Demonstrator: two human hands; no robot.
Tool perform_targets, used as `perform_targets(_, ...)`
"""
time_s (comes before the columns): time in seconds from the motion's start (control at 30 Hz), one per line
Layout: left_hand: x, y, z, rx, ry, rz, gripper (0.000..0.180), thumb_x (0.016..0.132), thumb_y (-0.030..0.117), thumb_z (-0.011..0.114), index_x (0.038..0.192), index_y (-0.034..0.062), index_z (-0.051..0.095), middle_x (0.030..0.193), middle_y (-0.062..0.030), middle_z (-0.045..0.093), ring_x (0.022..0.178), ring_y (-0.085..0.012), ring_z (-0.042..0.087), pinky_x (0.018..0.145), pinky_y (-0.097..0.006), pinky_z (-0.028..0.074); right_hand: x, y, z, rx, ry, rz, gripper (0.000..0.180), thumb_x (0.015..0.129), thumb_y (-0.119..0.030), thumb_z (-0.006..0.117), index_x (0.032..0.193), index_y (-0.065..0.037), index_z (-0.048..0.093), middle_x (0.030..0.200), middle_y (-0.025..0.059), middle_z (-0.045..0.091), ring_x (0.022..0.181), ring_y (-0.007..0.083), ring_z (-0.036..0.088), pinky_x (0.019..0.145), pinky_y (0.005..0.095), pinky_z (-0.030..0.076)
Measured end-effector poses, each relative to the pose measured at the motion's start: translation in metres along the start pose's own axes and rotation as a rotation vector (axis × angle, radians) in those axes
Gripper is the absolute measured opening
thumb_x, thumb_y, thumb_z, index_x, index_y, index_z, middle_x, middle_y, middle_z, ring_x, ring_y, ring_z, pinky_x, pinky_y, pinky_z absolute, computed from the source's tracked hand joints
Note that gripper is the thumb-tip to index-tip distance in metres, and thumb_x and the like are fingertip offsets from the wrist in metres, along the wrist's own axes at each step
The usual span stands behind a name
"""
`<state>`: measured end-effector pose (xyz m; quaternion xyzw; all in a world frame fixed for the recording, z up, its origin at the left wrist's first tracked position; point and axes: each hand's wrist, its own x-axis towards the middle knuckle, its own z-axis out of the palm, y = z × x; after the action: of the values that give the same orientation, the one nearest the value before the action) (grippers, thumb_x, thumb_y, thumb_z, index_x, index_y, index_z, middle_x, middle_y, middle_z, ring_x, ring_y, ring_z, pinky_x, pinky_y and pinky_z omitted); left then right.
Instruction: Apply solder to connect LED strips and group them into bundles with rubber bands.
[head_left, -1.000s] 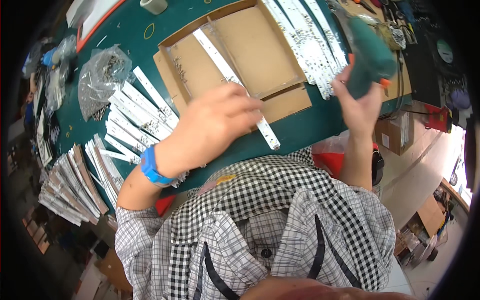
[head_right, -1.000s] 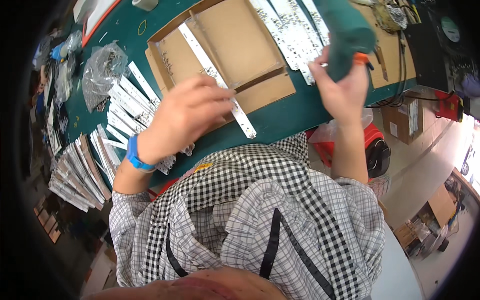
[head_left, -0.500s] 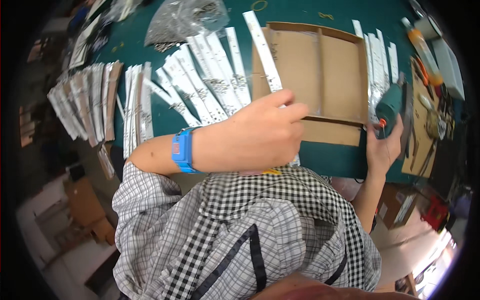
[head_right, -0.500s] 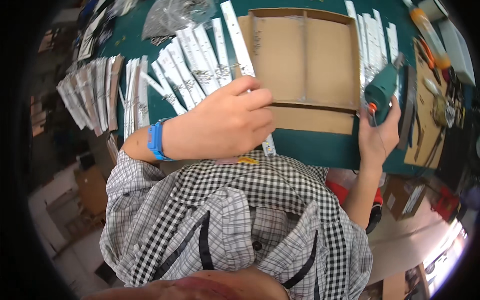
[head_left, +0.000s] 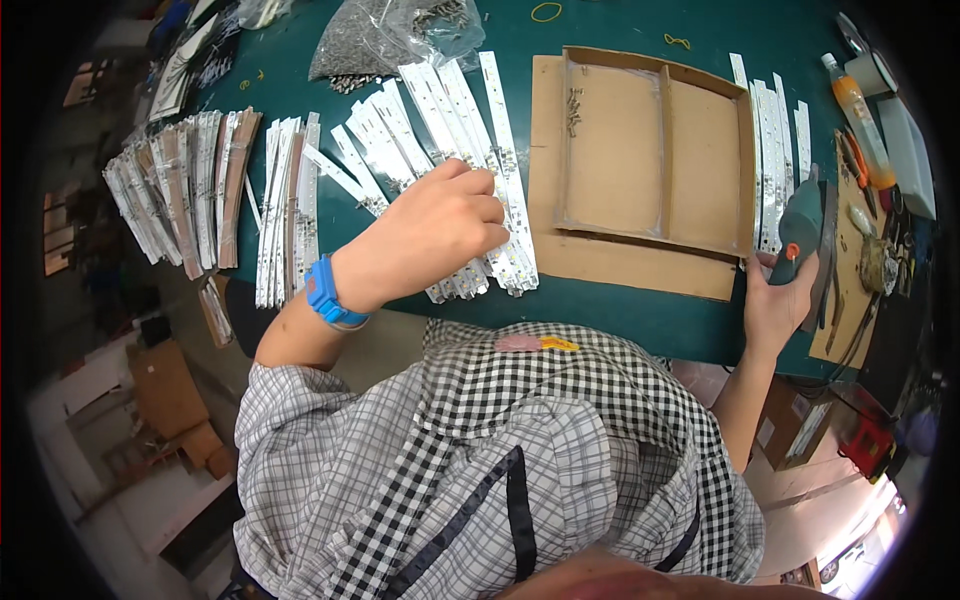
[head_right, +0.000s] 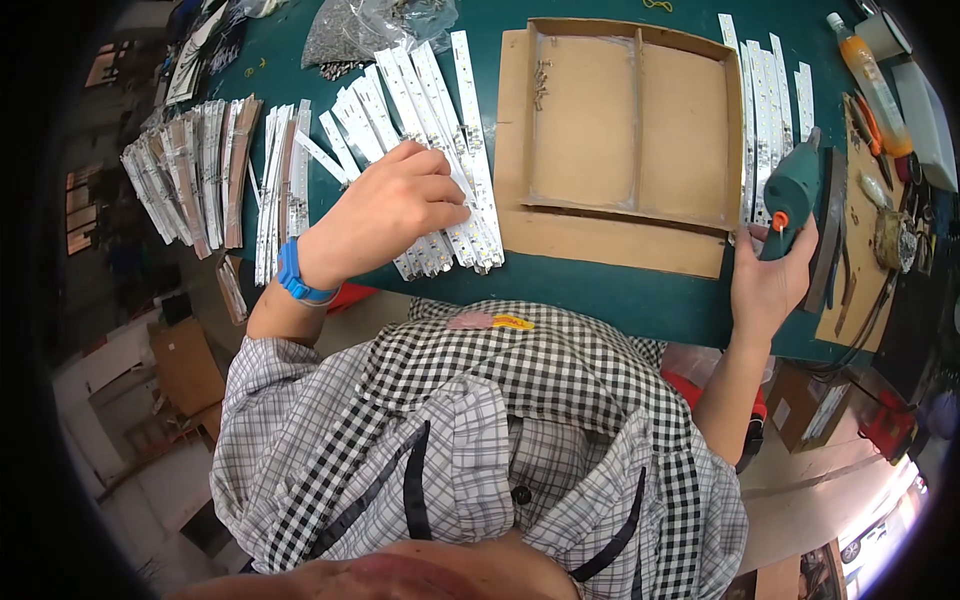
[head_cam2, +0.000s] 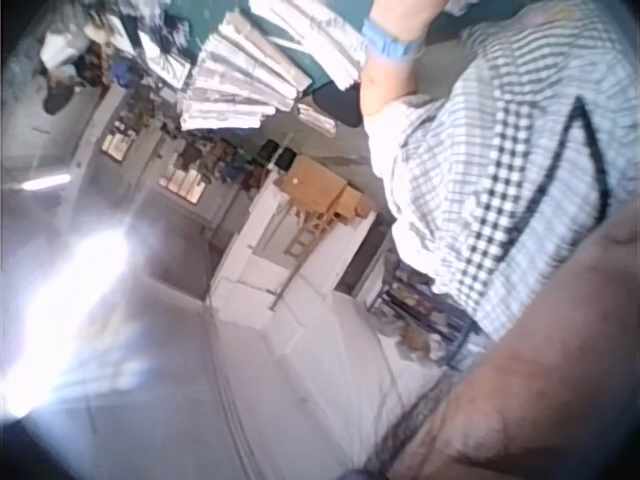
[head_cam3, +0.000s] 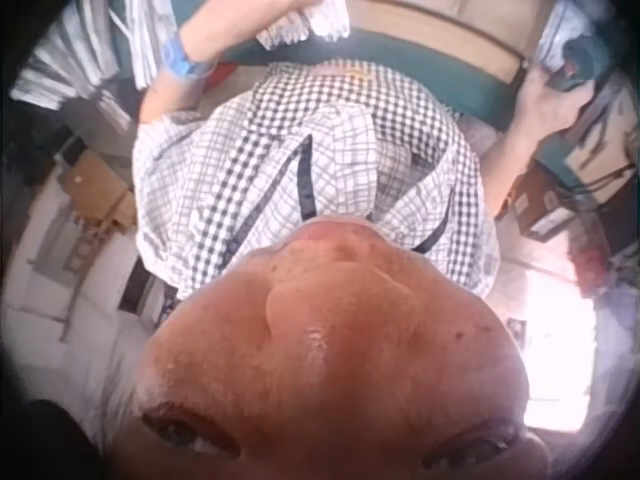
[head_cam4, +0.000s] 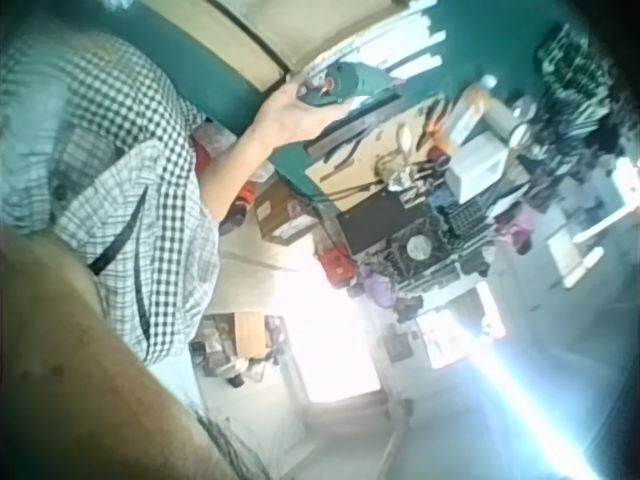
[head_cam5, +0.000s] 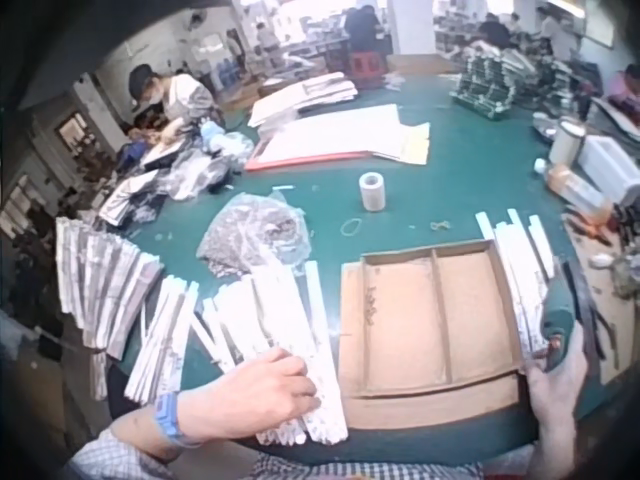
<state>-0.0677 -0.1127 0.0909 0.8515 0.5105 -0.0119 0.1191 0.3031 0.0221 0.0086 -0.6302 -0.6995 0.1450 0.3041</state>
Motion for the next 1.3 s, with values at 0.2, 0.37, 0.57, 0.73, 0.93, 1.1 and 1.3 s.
perform_targets(0.2, -0.002, -0.002, 0.004, -0.036, -0.005, -0.011, 0.023, 0.074, 0.008, 0.069, 0.097, 0.0064, 0.073, 0.096, -0.0024, 0.07, 0.094, -0.0208, 0.06, 0.085, -0.034, 0.047, -0.003, 0.002, -0.005, 0.288, 0.034, 0.101, 0.05, 0.073, 0.0, 0.082, 0.112, -0.002, 0.052, 0.088, 0.0049, 0.061, 0.08, 0.0151, 0.066, 0.075, 0.0284, 0.051)
perform_targets(0.37, 0.005, -0.006, -0.009, -0.266, -0.02, 0.0, 0.035, 0.069, 0.006, 0.076, 0.104, 0.0055, 0.071, 0.098, -0.0071, 0.069, 0.093, -0.0276, 0.061, 0.084, -0.038, 0.049, -0.005, 0.001, -0.015, 0.577, 0.053, 0.2, 0.059, 0.069, 0.009, 0.081, 0.118, 0.0, 0.049, 0.09, 0.0026, 0.051, 0.083, 0.017, 0.066, 0.072, 0.0266, 0.051)
perform_targets(0.57, 0.068, -0.032, -0.009, -0.151, 0.346, 0.014, 0.02, 0.076, 0.006, 0.076, 0.095, 0.0071, 0.073, 0.079, -0.0069, 0.065, 0.079, -0.0288, 0.06, 0.069, -0.041, 0.05, -0.025, -0.043, -0.031, 0.718, -0.022, 0.231, 0.068, 0.07, 0.014, 0.078, 0.129, 0.002, 0.044, 0.094, 0.0031, 0.052, 0.084, 0.0171, 0.067, 0.066, 0.0236, 0.051)
perform_targets(0.73, 0.132, -0.054, 0.019, 0.21, 0.376, -0.151, 0.01, 0.072, 0.017, 0.079, 0.079, 0.0103, 0.075, 0.082, -0.0038, 0.066, 0.087, -0.0245, 0.058, 0.077, -0.041, 0.043, -0.051, -0.071, -0.017, 0.666, -0.205, 0.247, 0.057, 0.071, 0.006, 0.082, 0.115, -0.002, 0.046, 0.088, 0.0029, 0.064, 0.066, 0.0057, 0.055, 0.057, 0.0202, 0.045)
perform_targets(0.93, 0.153, -0.057, 0.023, 0.231, 0.071, -0.29, 0.008, 0.073, 0.017, 0.079, 0.074, 0.0121, 0.073, 0.088, -0.0018, 0.066, 0.095, -0.0231, 0.057, 0.079, -0.041, 0.036, -0.061, -0.072, 0.005, 0.536, -0.221, 0.087, 0.061, 0.072, -0.002, 0.085, 0.117, -0.003, 0.044, 0.09, 0.0035, 0.067, 0.063, 0.0043, 0.056, 0.055, 0.0196, 0.045)
perform_targets(1.1, 0.148, -0.056, 0.03, 0.278, 0.143, -0.178, 0.006, 0.078, 0.014, 0.075, 0.079, 0.0106, 0.069, 0.086, -0.0025, 0.066, 0.097, -0.0236, 0.057, 0.079, -0.04, 0.036, -0.064, -0.075, 0.006, 0.729, -0.327, 0.087, 0.041, 0.078, 0.008, 0.078, 0.103, -0.002, 0.047, 0.104, 0.0094, 0.062, 0.064, 0.0062, 0.06, 0.052, 0.0211, 0.047)
perform_targets(1.3, 0.142, -0.042, 0.026, -0.047, 0.236, -0.211, 0.006, 0.085, 0.01, 0.069, 0.086, 0.0059, 0.066, 0.088, -0.0046, 0.069, 0.087, -0.023, 0.063, 0.074, -0.037, 0.045, -0.05, -0.073, 0.003, 0.741, -0.312, -0.032, 0.033, 0.081, 0.011, 0.073, 0.102, -0.001, 0.05, 0.095, 0.0062, 0.058, 0.076, 0.0099, 0.063, 0.061, 0.0234, 0.052)
